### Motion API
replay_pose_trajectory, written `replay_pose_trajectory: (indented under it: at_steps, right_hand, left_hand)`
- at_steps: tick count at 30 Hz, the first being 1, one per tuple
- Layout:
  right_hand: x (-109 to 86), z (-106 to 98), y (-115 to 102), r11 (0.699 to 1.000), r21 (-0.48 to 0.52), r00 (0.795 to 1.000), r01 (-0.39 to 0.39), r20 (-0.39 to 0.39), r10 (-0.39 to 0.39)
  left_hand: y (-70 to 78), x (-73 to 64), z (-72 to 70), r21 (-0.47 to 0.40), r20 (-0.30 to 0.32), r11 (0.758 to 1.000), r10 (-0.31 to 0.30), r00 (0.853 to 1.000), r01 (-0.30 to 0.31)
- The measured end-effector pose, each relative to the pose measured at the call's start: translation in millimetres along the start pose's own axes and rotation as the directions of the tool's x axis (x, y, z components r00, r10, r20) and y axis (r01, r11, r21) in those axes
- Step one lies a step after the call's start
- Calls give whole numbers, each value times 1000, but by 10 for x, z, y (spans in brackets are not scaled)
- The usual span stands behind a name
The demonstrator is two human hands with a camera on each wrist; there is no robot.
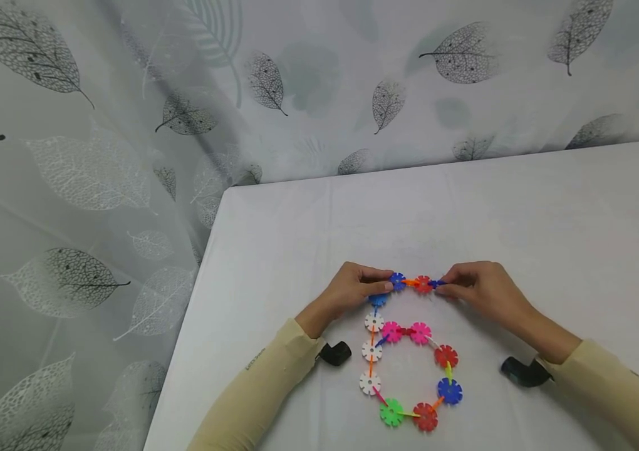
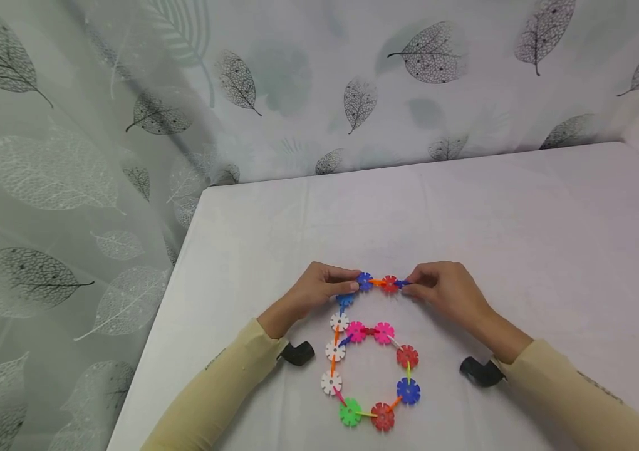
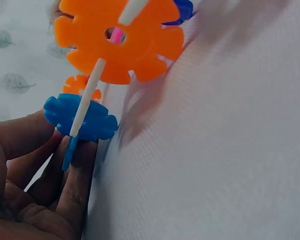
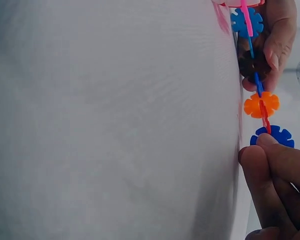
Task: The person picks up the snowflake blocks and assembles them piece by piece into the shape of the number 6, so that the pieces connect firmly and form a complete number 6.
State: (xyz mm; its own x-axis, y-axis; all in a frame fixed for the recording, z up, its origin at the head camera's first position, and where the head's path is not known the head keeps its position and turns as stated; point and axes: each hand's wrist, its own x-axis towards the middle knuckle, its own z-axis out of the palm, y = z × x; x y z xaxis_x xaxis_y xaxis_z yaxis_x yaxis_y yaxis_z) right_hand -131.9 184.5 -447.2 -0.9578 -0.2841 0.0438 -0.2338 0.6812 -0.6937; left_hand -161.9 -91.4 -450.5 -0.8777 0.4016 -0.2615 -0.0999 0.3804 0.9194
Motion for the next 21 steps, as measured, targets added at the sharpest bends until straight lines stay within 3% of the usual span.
replay_pose_trajectory:
  at_steps: [14,21]
  right_hand:
    - [-24,-12,37,999,-31,999,-23,38,24]
    - [-13,-72,66,998,-18,994,-56,91,57]
  left_hand:
    - [-7,-27,-16,-66,18,998,-21,1000,22]
    - [30,-8,-17,-38,8,999,-37,999,37]
